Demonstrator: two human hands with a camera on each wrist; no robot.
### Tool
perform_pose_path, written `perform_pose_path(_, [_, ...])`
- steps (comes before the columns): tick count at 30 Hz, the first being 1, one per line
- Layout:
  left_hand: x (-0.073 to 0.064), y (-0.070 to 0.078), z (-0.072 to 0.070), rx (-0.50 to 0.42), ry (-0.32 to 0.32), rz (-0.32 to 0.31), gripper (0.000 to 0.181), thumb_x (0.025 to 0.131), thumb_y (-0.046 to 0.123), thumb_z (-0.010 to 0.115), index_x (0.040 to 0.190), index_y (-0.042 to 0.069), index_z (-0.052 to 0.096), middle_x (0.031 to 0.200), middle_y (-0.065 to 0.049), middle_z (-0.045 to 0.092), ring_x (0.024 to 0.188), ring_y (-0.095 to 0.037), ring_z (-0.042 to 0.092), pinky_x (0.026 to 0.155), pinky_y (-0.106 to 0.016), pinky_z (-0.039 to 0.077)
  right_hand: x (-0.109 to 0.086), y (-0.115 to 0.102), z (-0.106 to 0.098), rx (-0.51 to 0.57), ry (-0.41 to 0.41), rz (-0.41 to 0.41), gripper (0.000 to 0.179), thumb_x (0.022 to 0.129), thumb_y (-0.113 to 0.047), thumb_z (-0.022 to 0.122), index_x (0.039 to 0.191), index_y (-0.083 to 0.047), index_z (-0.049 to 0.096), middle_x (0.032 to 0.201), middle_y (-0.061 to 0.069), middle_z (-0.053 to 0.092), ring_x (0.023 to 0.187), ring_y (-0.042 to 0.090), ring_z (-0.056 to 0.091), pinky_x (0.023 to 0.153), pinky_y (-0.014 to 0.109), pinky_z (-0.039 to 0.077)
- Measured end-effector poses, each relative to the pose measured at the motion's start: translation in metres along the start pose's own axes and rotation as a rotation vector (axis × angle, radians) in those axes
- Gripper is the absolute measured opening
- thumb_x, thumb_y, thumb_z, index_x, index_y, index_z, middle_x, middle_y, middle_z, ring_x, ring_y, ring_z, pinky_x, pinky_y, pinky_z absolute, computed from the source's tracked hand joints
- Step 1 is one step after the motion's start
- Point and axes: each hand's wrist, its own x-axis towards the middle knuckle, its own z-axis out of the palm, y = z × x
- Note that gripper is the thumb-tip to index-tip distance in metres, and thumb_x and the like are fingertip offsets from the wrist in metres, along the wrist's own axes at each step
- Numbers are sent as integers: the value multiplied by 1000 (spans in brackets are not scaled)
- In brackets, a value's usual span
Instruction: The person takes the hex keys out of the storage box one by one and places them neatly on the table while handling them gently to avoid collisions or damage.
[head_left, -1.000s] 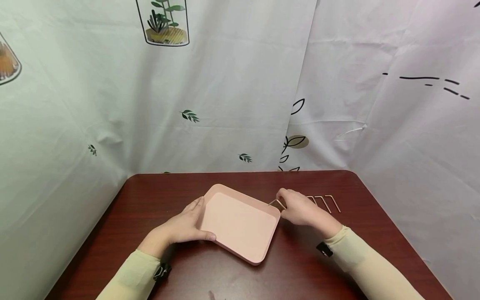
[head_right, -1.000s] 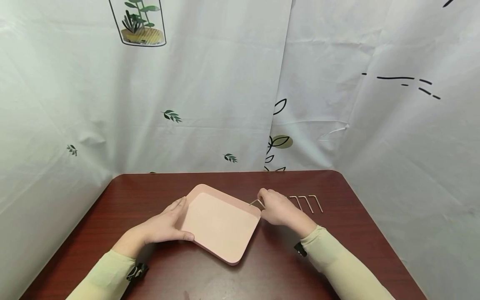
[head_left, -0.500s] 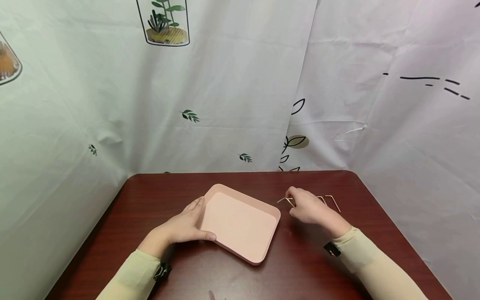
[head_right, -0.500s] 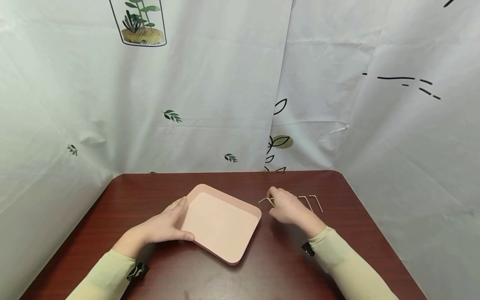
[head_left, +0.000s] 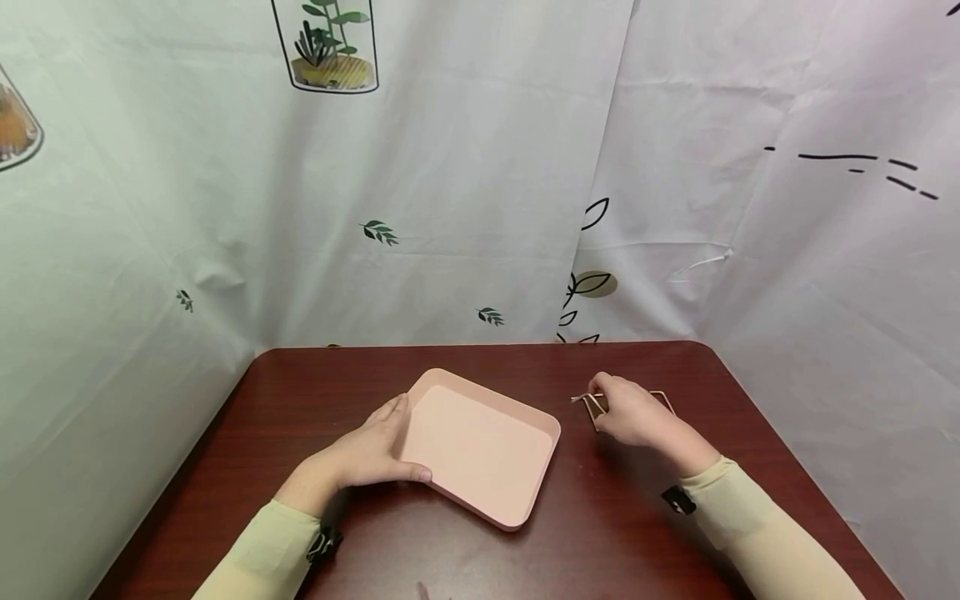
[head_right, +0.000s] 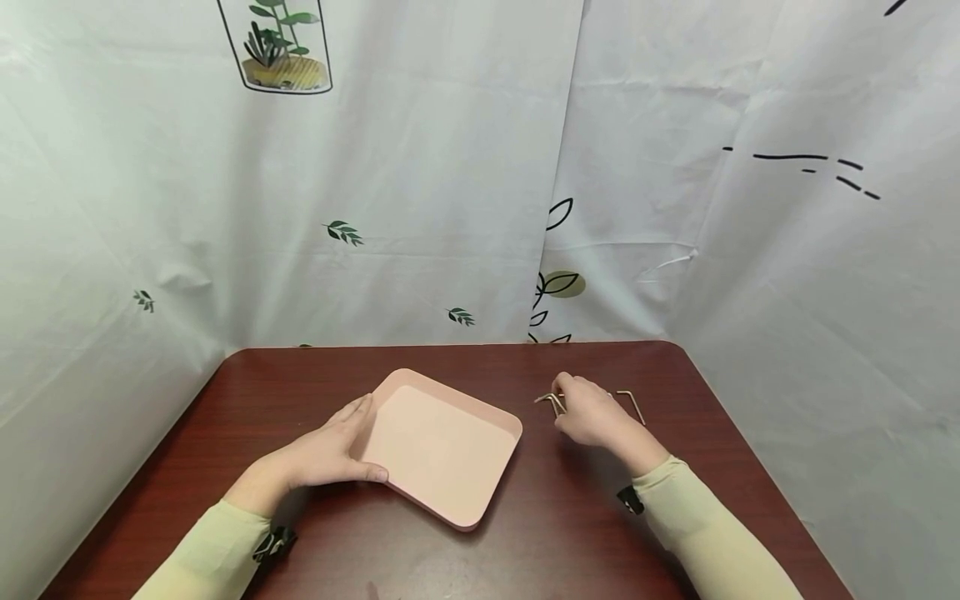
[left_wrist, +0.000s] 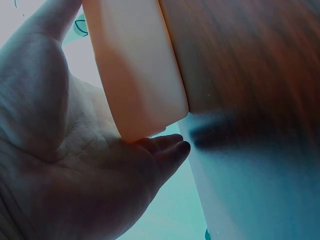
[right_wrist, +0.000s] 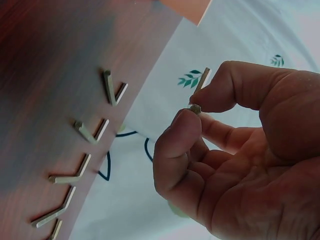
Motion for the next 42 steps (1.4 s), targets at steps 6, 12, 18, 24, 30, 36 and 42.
perform_pose_path(6, [-1,1,-1,-1,-1,-3,146,81,75,88,171,-15,16,180,-32,18,167,-50,19,128,-65,32,-3,10,-4,-15,3,38,41,77,1,76,117,-2,66,89,3,62,80,21,58,70,43,50])
perform_pose_path(12, [-2,1,-1,-3,-4,-7,146,81,75,88,171,-14,16,181,-32,17,167,-50,19,128,-66,32,-6,22,-5,-19,2,58,42,76,0,75,116,-2,66,96,8,68,83,24,60,76,47,52])
perform_pose_path(18, [-2,1,0,0,-1,-10,146,81,74,88,171,-14,15,181,-31,17,167,-50,18,129,-65,30,-9,33,-7,-12,13,51,42,75,2,76,115,0,65,91,8,65,80,23,58,76,43,51])
perform_pose_path(24, [-2,3,0,-1,0,-14,146,81,74,89,171,-14,15,180,-32,17,167,-51,19,128,-66,30,-13,38,-11,-6,29,52,43,73,2,76,114,2,64,85,5,61,78,23,58,73,44,50])
perform_pose_path(30, [-2,4,-2,-4,-2,-21,146,82,73,89,172,-13,14,181,-31,17,167,-50,19,128,-66,31,-16,46,-12,-13,13,78,42,77,1,78,116,3,63,97,13,68,83,26,60,77,47,52])
perform_pose_path(36, [-1,2,-1,-2,0,-20,146,81,74,89,172,-13,15,181,-31,17,167,-50,19,128,-66,31,-18,56,-13,-14,8,104,40,79,-1,80,115,3,63,95,11,67,83,27,61,77,47,52])
perform_pose_path(42, [-1,2,-1,-2,-3,-17,146,81,75,89,172,-13,15,181,-31,17,167,-49,19,128,-65,31,-20,66,-17,-12,-4,136,44,78,-1,76,119,5,62,93,11,66,83,28,61,76,47,52])
